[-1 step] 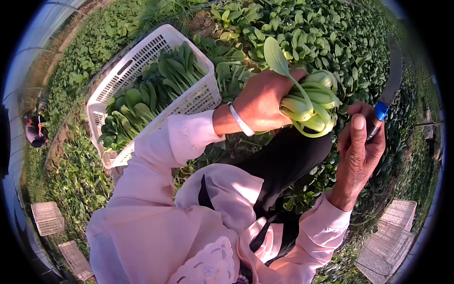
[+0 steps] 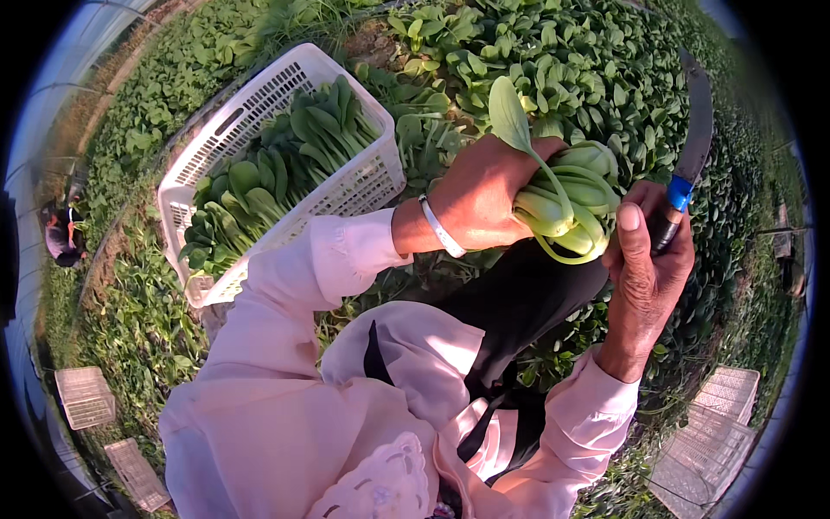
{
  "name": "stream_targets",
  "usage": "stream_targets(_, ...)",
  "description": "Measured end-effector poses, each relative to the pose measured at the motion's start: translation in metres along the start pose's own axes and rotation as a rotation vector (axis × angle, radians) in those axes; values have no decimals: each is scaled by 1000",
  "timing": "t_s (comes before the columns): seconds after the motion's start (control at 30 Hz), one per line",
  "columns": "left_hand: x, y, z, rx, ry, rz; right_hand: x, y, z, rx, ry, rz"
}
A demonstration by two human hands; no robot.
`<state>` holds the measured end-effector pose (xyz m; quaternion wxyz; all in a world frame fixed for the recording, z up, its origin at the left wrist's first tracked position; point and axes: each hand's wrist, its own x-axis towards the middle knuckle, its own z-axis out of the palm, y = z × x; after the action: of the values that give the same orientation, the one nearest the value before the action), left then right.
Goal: The person harvests leafy green vegetables in a greenhouse using a small knife. They cut the stems of the vegetables near the base, trim the roots, and place the harvested bunches into a white plastic basket.
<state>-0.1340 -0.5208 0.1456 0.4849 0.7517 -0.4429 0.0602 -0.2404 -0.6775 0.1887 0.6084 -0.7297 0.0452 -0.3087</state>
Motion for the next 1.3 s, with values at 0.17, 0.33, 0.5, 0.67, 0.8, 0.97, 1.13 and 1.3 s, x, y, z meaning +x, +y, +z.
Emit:
stream_targets(0.17, -32, -24, -4, -140, 9, -66, -1, 3, 48, -96, -135, 44)
stream_targets(0.33, -56, -45, -42, -136, 85, -96, -1, 7, 49, 7, -130, 151)
stream_targets(0.5, -82, -110, -146, 294, 346, -203, 6, 40, -28, -11, 84, 239)
stream_targets(0.67, -125, -186, -228, 956, 100, -126, -9, 71, -99, 79, 290, 327)
stream_targets(0.8, -142, -219, -218, 973, -146, -115, -27, 105, -162, 174, 437, 411)
stream_targets(0.97, -156, -255, -191, 944, -306, -80, -55, 130, -200, 224, 586, 535)
stream_targets(1.13, -176, -272, -179, 958, -443, -182, -83, 149, -227, 272, 666, 606)
stream_targets(1.3, -165, -269, -191, 696, 14, -407, -94, 148, -241, 233, 661, 676)
